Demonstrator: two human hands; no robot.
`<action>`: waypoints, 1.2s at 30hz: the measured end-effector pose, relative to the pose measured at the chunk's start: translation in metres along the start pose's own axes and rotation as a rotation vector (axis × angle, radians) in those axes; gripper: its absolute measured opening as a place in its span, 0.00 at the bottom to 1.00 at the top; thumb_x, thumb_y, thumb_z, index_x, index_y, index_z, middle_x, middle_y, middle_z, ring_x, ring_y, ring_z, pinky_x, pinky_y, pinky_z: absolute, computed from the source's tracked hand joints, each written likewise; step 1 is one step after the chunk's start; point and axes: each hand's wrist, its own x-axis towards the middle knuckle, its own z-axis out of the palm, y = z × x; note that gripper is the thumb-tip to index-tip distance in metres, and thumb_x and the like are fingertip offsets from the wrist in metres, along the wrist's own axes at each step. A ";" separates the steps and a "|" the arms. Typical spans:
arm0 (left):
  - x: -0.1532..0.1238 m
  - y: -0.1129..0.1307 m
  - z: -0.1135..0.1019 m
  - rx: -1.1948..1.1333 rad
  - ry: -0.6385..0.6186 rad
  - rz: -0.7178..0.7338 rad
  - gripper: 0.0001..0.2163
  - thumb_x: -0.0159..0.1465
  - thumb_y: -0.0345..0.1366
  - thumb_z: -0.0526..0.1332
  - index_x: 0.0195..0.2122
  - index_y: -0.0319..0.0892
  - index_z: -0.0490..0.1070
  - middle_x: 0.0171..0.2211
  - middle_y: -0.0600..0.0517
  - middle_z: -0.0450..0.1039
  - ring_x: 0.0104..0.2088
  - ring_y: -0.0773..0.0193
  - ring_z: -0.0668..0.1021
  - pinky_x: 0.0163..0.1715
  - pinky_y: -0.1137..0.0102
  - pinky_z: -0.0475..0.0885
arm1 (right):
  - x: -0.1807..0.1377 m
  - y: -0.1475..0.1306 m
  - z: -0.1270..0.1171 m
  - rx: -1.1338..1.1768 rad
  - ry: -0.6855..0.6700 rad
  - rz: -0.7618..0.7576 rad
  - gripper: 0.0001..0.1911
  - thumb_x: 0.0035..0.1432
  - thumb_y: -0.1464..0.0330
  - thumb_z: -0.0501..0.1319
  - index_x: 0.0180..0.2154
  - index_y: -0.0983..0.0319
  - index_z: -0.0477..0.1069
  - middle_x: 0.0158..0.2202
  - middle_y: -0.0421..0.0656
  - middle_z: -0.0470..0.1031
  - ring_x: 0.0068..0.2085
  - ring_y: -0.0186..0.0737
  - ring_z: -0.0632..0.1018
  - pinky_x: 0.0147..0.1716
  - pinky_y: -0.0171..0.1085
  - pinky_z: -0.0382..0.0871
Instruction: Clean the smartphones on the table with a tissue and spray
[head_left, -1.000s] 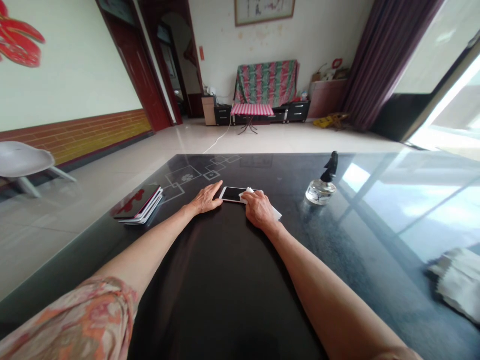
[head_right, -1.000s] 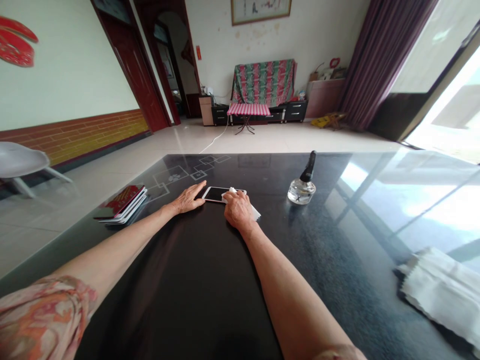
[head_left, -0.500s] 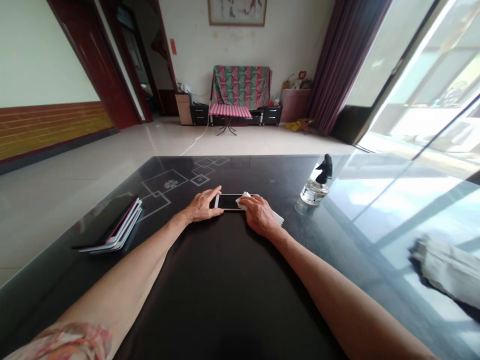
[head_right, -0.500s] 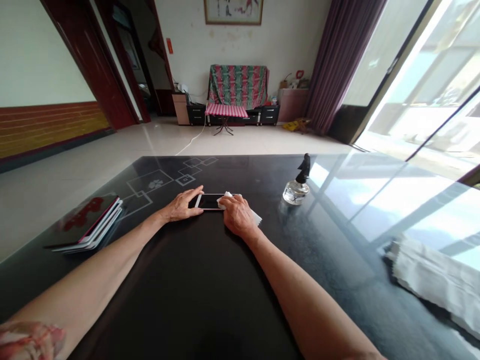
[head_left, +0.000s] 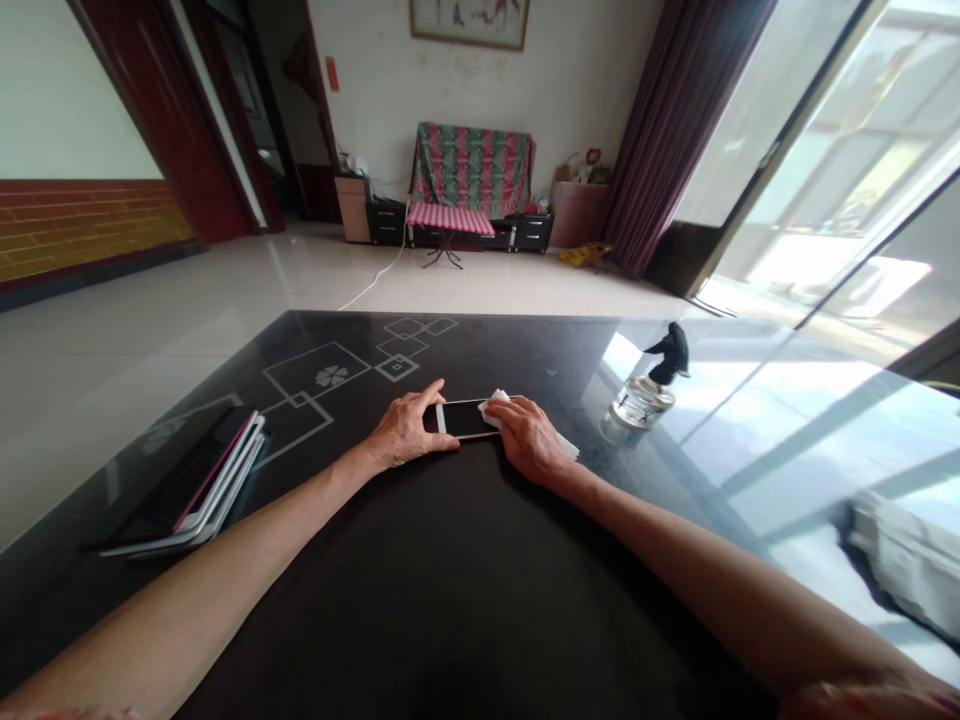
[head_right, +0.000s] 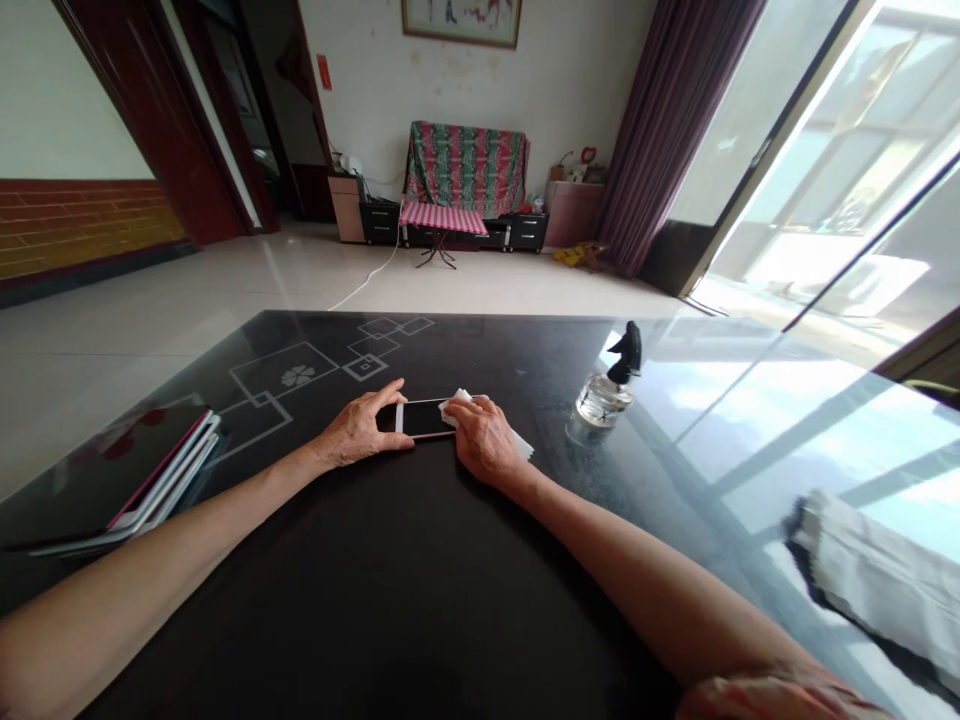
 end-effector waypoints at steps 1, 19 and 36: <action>0.000 0.001 0.000 -0.003 0.012 0.000 0.44 0.49 0.53 0.69 0.64 0.43 0.54 0.51 0.48 0.73 0.52 0.51 0.73 0.55 0.58 0.66 | 0.002 0.000 0.001 -0.005 -0.005 -0.004 0.21 0.59 0.77 0.50 0.51 0.60 0.71 0.54 0.42 0.73 0.51 0.42 0.70 0.55 0.42 0.62; -0.009 0.000 -0.003 -0.045 -0.003 0.116 0.43 0.50 0.40 0.67 0.66 0.45 0.51 0.49 0.48 0.71 0.50 0.52 0.72 0.54 0.59 0.66 | -0.006 -0.034 -0.008 -0.040 -0.131 -0.175 0.22 0.61 0.70 0.52 0.56 0.61 0.65 0.58 0.49 0.66 0.57 0.50 0.66 0.58 0.51 0.61; -0.009 -0.004 -0.002 -0.069 -0.011 0.105 0.43 0.50 0.43 0.67 0.67 0.47 0.50 0.50 0.49 0.72 0.50 0.53 0.72 0.54 0.59 0.66 | 0.019 0.024 -0.007 -0.125 -0.014 -0.031 0.20 0.63 0.70 0.48 0.52 0.63 0.71 0.55 0.51 0.68 0.56 0.47 0.67 0.58 0.47 0.60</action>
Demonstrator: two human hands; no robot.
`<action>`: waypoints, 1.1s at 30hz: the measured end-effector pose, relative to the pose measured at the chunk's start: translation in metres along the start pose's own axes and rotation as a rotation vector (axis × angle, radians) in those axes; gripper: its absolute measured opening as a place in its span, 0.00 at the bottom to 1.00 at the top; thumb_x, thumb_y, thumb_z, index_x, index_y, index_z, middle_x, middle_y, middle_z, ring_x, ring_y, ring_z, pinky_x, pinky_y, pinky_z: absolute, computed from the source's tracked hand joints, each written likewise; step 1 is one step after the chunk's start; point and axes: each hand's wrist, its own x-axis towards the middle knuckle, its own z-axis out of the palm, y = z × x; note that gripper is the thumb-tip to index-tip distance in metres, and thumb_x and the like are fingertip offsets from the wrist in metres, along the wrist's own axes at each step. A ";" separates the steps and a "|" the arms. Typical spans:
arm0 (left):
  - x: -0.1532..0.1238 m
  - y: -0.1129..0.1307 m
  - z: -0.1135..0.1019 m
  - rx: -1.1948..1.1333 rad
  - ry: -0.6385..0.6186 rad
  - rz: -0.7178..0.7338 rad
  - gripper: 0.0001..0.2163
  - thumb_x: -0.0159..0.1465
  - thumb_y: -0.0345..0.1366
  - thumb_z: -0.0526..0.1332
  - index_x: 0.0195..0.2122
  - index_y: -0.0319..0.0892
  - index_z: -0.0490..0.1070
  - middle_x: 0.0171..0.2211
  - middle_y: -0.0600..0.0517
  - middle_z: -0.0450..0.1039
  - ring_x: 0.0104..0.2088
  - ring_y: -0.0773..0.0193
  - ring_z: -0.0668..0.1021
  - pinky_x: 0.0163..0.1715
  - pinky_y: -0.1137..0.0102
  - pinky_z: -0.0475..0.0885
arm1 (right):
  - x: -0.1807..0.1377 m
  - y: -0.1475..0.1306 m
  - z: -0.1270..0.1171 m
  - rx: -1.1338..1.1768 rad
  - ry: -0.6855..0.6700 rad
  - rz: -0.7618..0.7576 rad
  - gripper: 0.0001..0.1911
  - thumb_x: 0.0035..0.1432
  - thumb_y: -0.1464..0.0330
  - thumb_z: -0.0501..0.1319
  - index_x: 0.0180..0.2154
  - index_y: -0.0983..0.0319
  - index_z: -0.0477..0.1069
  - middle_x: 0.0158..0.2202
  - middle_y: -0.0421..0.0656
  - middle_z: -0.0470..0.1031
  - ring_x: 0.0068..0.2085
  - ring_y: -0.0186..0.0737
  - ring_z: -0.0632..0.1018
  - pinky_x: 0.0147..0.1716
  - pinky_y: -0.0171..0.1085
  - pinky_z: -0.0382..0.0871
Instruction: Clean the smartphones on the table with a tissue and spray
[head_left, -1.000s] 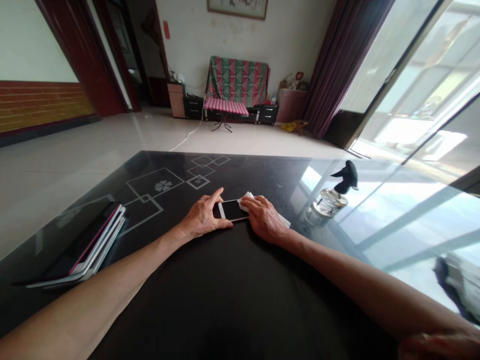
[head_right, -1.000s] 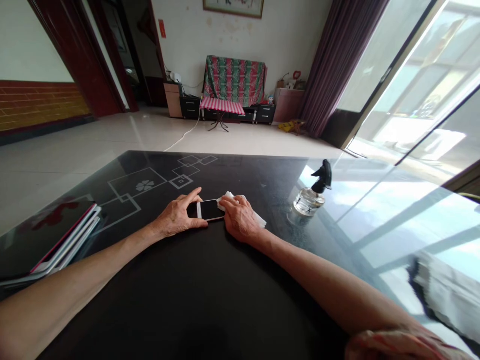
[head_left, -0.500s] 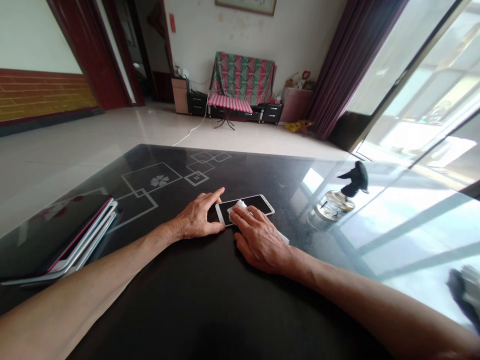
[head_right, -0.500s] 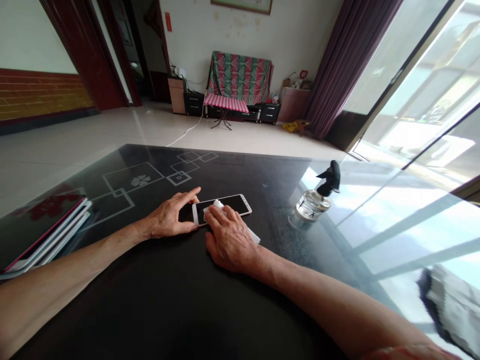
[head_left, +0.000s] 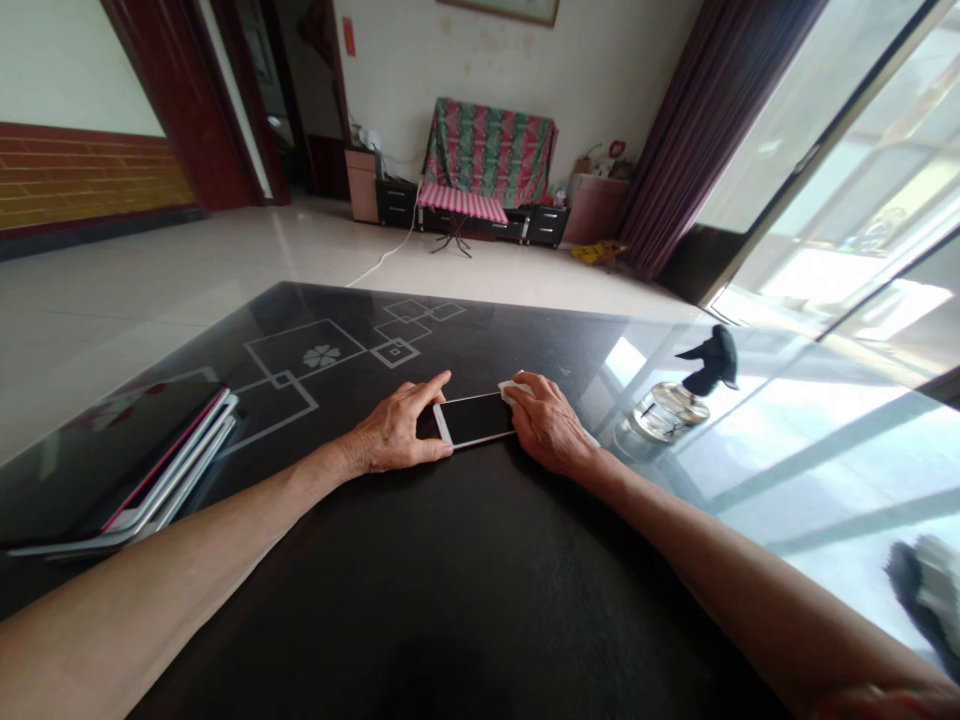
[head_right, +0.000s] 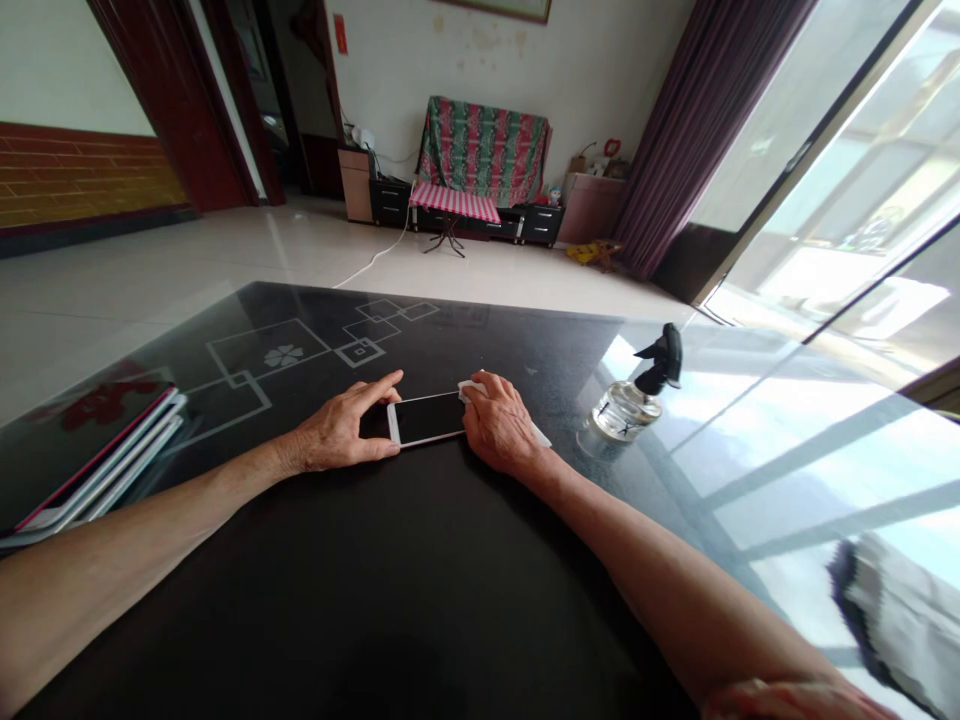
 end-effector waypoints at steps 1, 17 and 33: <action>0.000 -0.001 0.000 -0.005 0.000 0.001 0.43 0.50 0.43 0.67 0.67 0.47 0.50 0.50 0.49 0.71 0.50 0.53 0.72 0.54 0.58 0.66 | 0.000 0.000 0.001 0.013 0.003 -0.016 0.20 0.63 0.71 0.47 0.52 0.63 0.71 0.53 0.51 0.69 0.55 0.47 0.68 0.57 0.47 0.61; 0.004 -0.004 0.002 -0.018 0.002 -0.019 0.43 0.51 0.42 0.67 0.66 0.44 0.51 0.52 0.48 0.72 0.52 0.52 0.72 0.55 0.59 0.66 | -0.005 -0.050 0.004 0.127 -0.140 -0.289 0.22 0.64 0.70 0.49 0.58 0.62 0.63 0.61 0.48 0.64 0.61 0.47 0.63 0.59 0.49 0.57; 0.010 0.004 0.008 0.055 -0.017 -0.109 0.43 0.50 0.47 0.66 0.65 0.39 0.52 0.55 0.44 0.69 0.55 0.48 0.70 0.56 0.57 0.65 | 0.002 -0.053 0.013 0.042 -0.077 -0.121 0.20 0.63 0.68 0.50 0.56 0.62 0.65 0.61 0.47 0.64 0.59 0.49 0.62 0.56 0.48 0.58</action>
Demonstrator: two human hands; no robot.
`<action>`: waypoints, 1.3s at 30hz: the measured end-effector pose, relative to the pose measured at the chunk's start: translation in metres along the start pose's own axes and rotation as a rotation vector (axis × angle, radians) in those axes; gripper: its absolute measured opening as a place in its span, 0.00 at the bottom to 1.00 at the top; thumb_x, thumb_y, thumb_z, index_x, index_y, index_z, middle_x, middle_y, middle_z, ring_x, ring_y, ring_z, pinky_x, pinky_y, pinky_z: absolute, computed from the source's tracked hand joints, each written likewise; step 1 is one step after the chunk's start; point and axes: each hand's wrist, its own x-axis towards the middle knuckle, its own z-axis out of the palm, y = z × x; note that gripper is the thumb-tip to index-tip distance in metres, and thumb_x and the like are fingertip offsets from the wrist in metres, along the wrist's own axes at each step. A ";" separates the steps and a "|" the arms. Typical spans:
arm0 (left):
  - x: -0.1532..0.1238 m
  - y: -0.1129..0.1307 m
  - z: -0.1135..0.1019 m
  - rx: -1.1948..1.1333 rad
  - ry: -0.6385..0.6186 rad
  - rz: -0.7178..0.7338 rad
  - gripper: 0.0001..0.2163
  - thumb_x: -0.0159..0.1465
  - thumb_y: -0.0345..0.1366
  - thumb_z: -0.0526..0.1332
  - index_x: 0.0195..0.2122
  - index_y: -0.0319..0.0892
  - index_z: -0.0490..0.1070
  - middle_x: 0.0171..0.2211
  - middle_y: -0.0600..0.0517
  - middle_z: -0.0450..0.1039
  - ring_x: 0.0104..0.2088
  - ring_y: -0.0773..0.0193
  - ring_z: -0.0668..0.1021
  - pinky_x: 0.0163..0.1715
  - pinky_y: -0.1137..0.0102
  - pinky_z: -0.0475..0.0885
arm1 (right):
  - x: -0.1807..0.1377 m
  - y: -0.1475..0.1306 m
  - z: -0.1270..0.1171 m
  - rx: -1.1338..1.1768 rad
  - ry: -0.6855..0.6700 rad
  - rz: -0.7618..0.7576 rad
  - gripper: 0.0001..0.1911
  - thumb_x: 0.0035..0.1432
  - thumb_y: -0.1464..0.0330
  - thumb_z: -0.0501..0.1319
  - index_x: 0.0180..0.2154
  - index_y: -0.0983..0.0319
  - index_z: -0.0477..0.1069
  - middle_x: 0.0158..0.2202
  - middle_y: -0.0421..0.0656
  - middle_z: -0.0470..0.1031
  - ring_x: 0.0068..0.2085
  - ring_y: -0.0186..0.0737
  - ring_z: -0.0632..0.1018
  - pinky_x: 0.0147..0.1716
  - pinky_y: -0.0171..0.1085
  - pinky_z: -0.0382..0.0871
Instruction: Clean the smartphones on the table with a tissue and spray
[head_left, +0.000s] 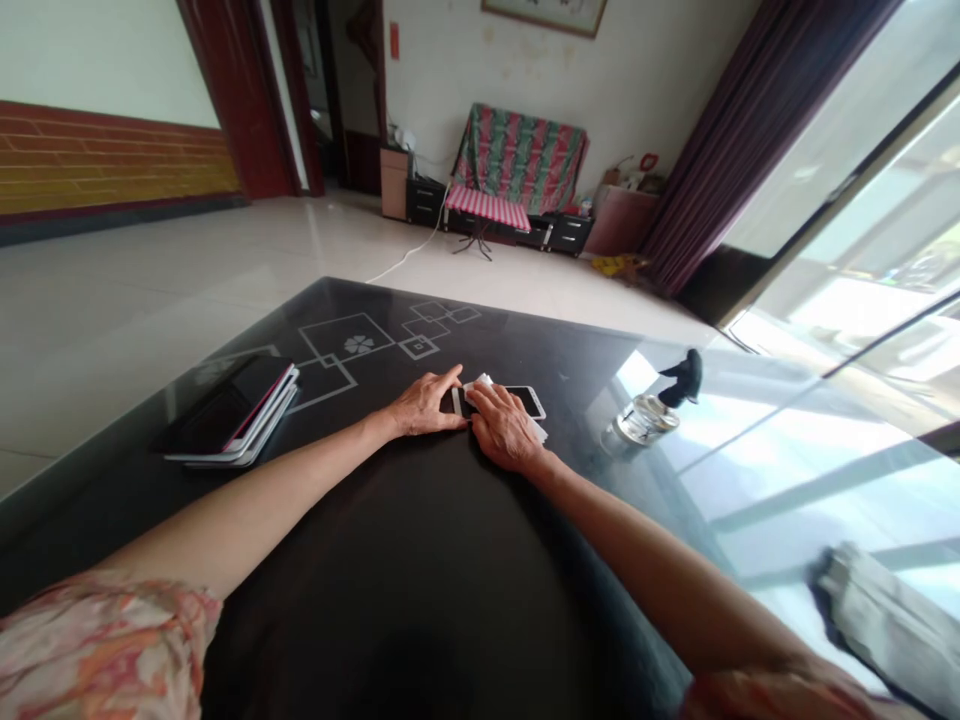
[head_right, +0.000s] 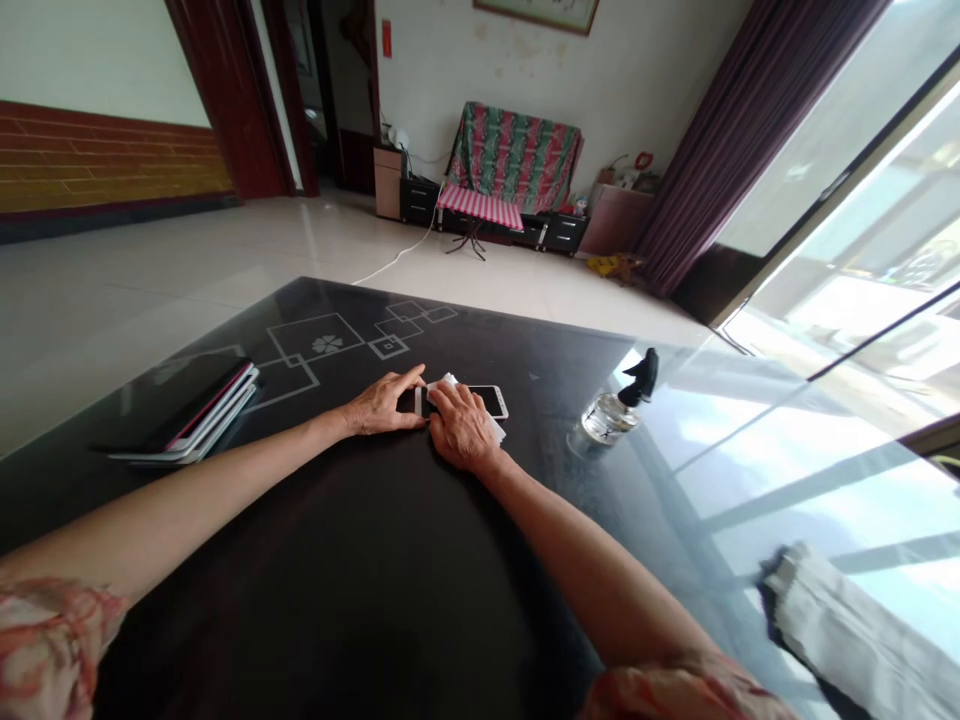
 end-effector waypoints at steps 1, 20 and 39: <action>0.002 0.003 0.000 0.009 -0.008 -0.020 0.43 0.50 0.47 0.66 0.65 0.38 0.52 0.55 0.45 0.70 0.54 0.48 0.71 0.56 0.57 0.65 | 0.000 -0.001 0.000 -0.009 0.007 0.015 0.20 0.63 0.69 0.50 0.56 0.62 0.65 0.60 0.47 0.64 0.58 0.49 0.63 0.55 0.47 0.59; -0.051 0.044 0.012 -0.100 0.079 0.054 0.41 0.48 0.38 0.66 0.64 0.40 0.54 0.50 0.47 0.72 0.49 0.53 0.73 0.53 0.59 0.68 | -0.066 -0.058 -0.029 0.017 0.027 0.052 0.17 0.64 0.70 0.50 0.52 0.57 0.68 0.58 0.42 0.68 0.56 0.44 0.66 0.51 0.42 0.62; -0.049 0.041 0.004 -0.171 -0.020 0.014 0.43 0.50 0.45 0.67 0.65 0.39 0.52 0.54 0.44 0.69 0.53 0.52 0.72 0.55 0.59 0.67 | -0.067 -0.066 -0.027 0.013 0.020 0.141 0.19 0.64 0.70 0.50 0.54 0.57 0.68 0.60 0.42 0.66 0.58 0.46 0.64 0.54 0.43 0.60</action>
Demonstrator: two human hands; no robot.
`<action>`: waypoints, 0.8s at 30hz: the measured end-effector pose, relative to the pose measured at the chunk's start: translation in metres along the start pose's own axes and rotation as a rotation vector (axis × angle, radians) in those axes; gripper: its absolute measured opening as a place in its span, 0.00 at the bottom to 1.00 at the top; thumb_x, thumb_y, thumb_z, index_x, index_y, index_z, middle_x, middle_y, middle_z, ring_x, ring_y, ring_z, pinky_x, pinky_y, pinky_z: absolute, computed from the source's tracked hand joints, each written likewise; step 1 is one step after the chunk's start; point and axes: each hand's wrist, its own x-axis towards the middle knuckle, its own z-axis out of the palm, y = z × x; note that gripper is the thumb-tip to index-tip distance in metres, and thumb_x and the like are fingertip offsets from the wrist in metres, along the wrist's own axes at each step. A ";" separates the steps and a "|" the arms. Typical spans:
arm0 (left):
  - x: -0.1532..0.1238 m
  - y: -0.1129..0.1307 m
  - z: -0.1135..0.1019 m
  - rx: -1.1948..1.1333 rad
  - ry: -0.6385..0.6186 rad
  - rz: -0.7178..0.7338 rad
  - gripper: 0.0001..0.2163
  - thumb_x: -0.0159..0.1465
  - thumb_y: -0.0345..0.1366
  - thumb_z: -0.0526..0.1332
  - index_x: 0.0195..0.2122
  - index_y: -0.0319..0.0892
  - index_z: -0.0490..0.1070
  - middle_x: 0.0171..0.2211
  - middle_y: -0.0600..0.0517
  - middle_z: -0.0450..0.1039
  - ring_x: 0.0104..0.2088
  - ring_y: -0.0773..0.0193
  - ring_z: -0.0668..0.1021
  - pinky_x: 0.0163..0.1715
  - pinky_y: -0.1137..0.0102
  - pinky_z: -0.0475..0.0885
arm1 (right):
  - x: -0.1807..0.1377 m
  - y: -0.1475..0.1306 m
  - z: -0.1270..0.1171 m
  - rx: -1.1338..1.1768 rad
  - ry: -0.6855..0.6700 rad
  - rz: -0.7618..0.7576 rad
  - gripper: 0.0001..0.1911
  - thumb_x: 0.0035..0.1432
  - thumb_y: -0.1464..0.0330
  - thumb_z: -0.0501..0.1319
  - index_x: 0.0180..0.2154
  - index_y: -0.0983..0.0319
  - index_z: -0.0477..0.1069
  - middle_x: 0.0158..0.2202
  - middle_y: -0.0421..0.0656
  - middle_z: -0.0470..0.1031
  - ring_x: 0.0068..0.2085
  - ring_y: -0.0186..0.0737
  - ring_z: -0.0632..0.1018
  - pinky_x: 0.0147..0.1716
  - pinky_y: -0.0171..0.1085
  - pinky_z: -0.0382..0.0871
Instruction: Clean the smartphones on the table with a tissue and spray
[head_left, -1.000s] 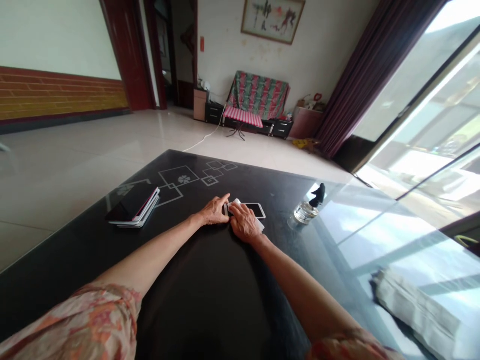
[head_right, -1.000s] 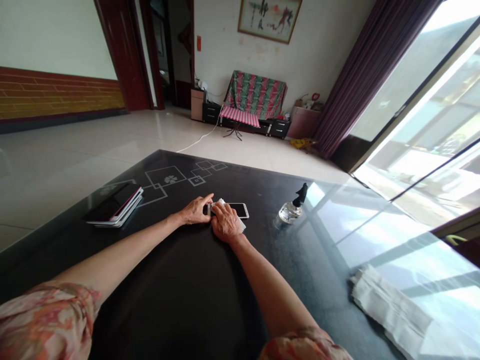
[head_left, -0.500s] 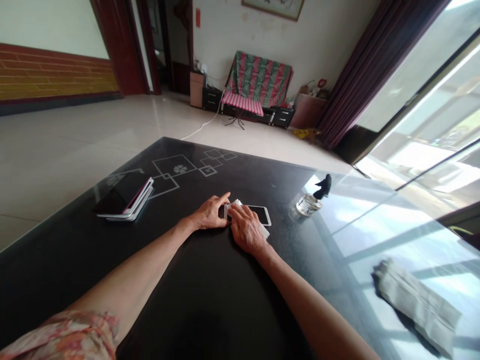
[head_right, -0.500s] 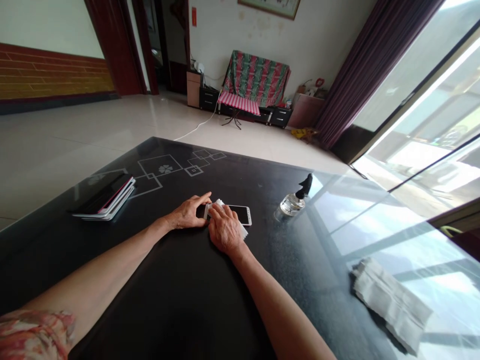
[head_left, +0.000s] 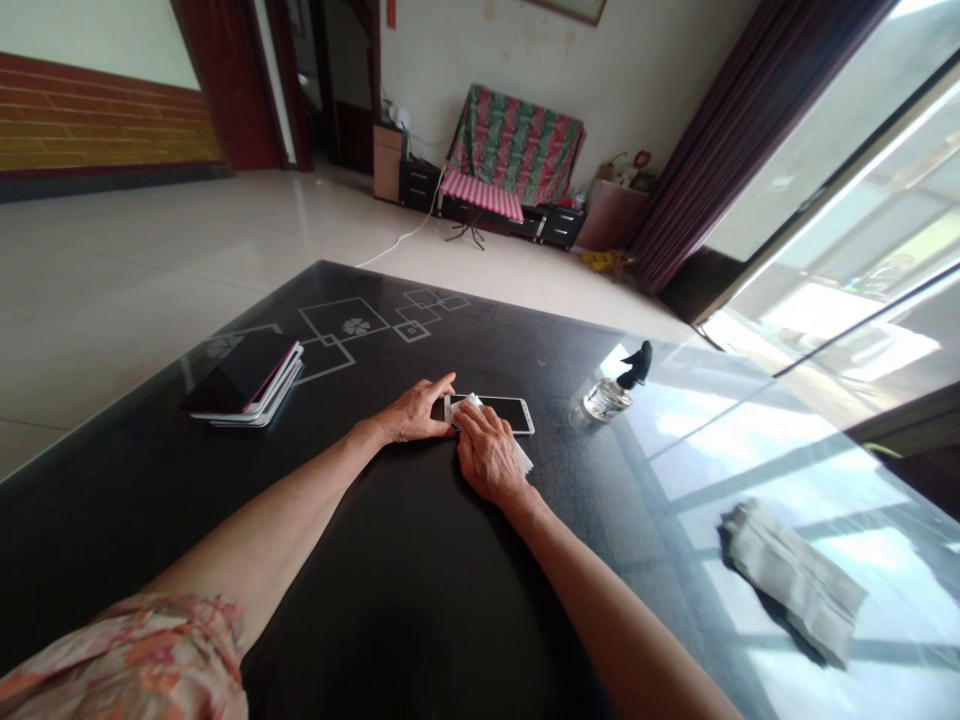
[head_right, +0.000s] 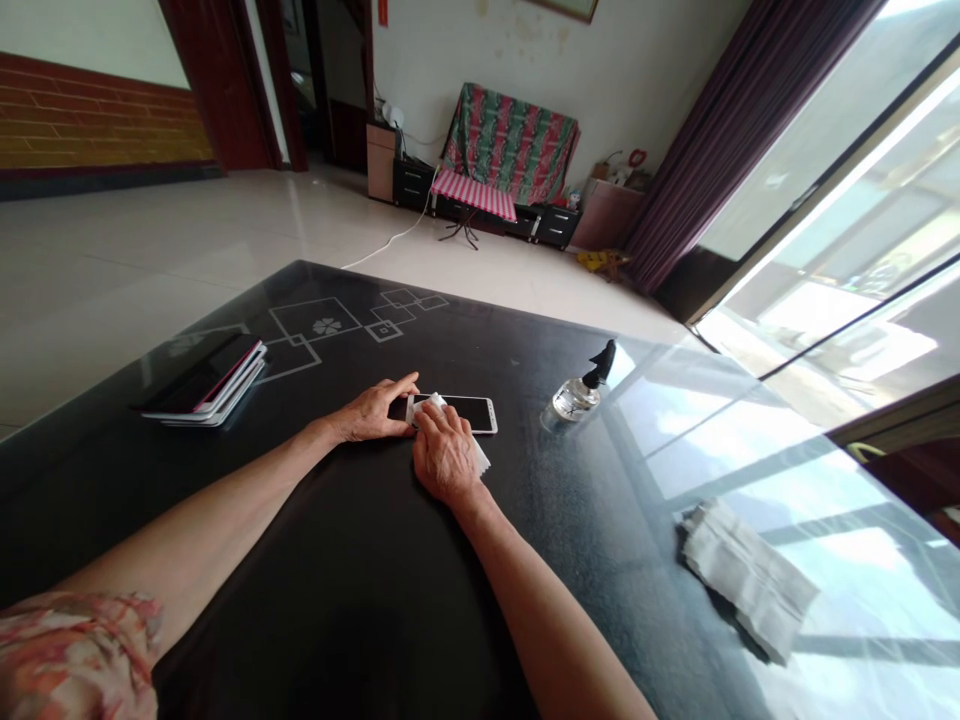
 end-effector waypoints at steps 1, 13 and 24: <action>0.000 0.000 -0.001 -0.005 -0.009 0.005 0.43 0.50 0.45 0.67 0.65 0.39 0.52 0.54 0.43 0.69 0.53 0.52 0.72 0.55 0.59 0.67 | -0.004 -0.001 -0.001 0.000 -0.001 0.004 0.19 0.64 0.70 0.50 0.55 0.57 0.68 0.60 0.42 0.67 0.59 0.46 0.64 0.54 0.44 0.60; 0.000 -0.002 -0.004 0.023 -0.035 0.064 0.40 0.52 0.38 0.64 0.65 0.38 0.51 0.55 0.44 0.69 0.54 0.52 0.71 0.56 0.60 0.66 | 0.006 0.003 0.002 0.004 -0.010 -0.017 0.19 0.64 0.70 0.49 0.54 0.59 0.68 0.60 0.42 0.66 0.59 0.48 0.63 0.56 0.46 0.57; 0.001 -0.003 -0.001 0.039 -0.020 0.070 0.41 0.51 0.41 0.65 0.65 0.41 0.51 0.53 0.46 0.70 0.52 0.52 0.72 0.55 0.59 0.66 | 0.010 -0.002 0.007 -0.015 -0.002 0.028 0.20 0.64 0.70 0.50 0.55 0.57 0.66 0.60 0.42 0.65 0.59 0.48 0.63 0.55 0.46 0.58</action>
